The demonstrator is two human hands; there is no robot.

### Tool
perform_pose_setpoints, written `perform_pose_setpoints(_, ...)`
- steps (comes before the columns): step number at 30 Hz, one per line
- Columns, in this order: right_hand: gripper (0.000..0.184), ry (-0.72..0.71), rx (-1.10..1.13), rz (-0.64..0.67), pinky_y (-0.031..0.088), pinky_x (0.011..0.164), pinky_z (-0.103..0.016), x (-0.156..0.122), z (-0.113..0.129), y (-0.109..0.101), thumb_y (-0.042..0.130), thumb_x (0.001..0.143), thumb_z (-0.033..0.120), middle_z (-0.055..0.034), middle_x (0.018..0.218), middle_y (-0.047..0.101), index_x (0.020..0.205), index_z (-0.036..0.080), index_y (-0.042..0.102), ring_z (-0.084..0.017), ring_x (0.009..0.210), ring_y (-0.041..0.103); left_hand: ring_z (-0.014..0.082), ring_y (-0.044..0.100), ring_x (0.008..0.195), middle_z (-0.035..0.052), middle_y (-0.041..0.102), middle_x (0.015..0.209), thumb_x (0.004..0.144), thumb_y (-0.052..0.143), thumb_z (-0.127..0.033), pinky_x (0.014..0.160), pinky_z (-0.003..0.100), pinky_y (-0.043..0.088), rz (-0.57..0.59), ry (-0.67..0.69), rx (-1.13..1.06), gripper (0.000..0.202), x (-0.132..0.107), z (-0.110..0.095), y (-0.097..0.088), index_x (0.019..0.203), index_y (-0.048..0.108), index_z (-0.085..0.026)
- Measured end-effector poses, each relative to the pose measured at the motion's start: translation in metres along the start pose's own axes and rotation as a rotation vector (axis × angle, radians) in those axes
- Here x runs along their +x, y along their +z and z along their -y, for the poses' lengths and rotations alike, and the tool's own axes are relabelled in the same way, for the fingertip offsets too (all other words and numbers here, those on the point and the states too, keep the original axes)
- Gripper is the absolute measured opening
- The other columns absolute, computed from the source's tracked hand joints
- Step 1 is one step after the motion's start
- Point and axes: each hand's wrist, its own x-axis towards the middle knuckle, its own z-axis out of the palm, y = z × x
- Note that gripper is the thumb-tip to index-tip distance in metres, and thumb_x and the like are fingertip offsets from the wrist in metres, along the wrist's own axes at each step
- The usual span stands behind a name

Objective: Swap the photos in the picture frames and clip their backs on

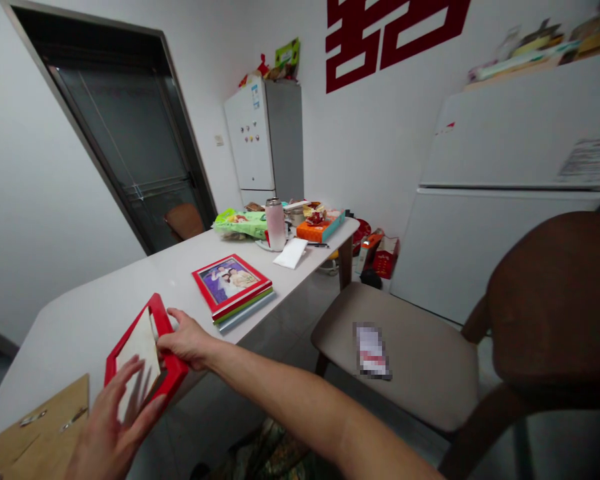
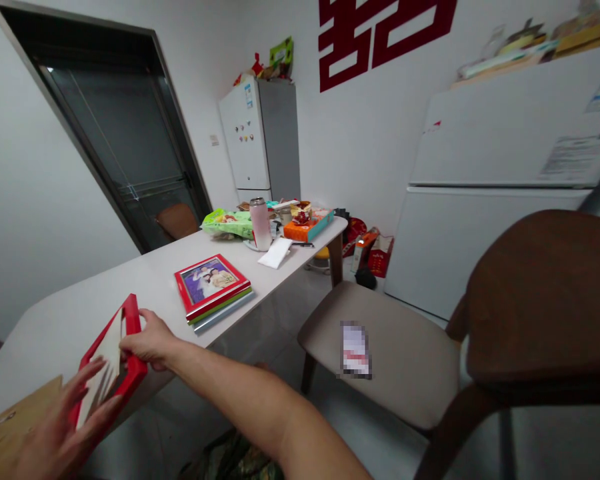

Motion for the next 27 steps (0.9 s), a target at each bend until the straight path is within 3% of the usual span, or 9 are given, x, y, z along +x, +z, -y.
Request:
perform_pose_setpoints(2,0.077,-0.032,0.031,0.021,0.044,0.043,-0.022,0.0,0.004,0.002,0.051,0.051,0.004,0.0083,0.055,0.048,0.123,0.02,0.028,-0.007,0.042,0.047,0.0269,0.053,0.094,0.0065,0.051,0.112,0.065,0.048,-0.057,0.075,0.041,0.047,-0.03,0.089,0.011,0.057,0.005,-0.027,0.006,0.11,0.043,-0.023)
perform_pose_setpoints(4,0.074,-0.048,0.012,0.039,0.043,0.044,-0.021,-0.002,0.008,0.001,0.054,0.051,0.005,0.0079,0.055,0.05,0.121,0.019,0.032,-0.008,0.044,0.049,0.0265,0.054,0.093,0.0078,0.051,0.111,0.065,0.047,-0.057,0.076,0.041,0.046,-0.077,0.134,0.003,0.057,0.006,-0.038,0.006,0.109,0.043,-0.021)
perform_pose_setpoints(8,0.072,-0.057,0.013,0.114,0.043,0.046,-0.02,-0.009,0.016,0.005,0.058,0.054,0.01,0.0069,0.056,0.053,0.121,0.018,0.033,-0.007,0.045,0.049,0.023,0.055,0.091,0.0057,0.053,0.107,0.07,0.049,-0.048,0.073,0.038,0.048,-0.097,0.097,-0.046,0.048,0.002,-0.035,-0.006,0.11,0.041,-0.022)
perform_pose_setpoints(13,0.072,-0.033,0.039,0.127,0.041,0.047,-0.019,-0.019,0.024,0.017,0.061,0.056,0.017,0.0044,0.061,0.058,0.121,0.018,0.031,-0.007,0.046,0.051,0.0243,0.042,0.109,0.0096,0.045,0.118,0.072,0.052,-0.039,0.089,0.045,0.037,-0.033,0.109,-0.114,0.05,-0.001,-0.027,-0.015,0.116,0.037,-0.021)
perform_pose_setpoints(17,0.075,0.002,0.029,0.13,0.044,0.054,-0.023,-0.022,0.028,0.022,0.061,0.056,0.015,0.0024,0.065,0.061,0.123,0.018,0.028,-0.009,0.054,0.055,0.0227,0.037,0.113,0.0112,0.042,0.121,0.075,0.049,-0.038,0.093,0.044,0.033,-0.006,0.08,-0.169,0.047,-0.004,-0.022,-0.015,0.117,0.038,-0.02)
perform_pose_setpoints(23,0.071,0.019,-0.001,0.1,0.038,0.046,-0.018,-0.027,0.03,0.026,0.055,0.057,0.014,0.009,0.049,0.051,0.123,0.016,0.029,-0.006,0.042,0.047,0.0214,0.036,0.114,0.0119,0.042,0.122,0.075,0.049,-0.032,0.096,0.04,0.031,0.006,0.058,-0.152,0.048,-0.006,-0.025,-0.019,0.119,0.036,-0.016)
perform_pose_setpoints(27,0.068,0.009,-0.041,0.108,0.04,0.048,-0.019,-0.028,0.028,0.028,0.05,0.058,0.014,0.0067,0.053,0.052,0.123,0.016,0.03,-0.007,0.045,0.048,0.0205,0.038,0.111,0.0096,0.044,0.119,0.074,0.047,-0.019,0.094,0.038,0.033,-0.042,0.087,-0.081,0.046,-0.005,-0.03,-0.019,0.118,0.037,-0.017)
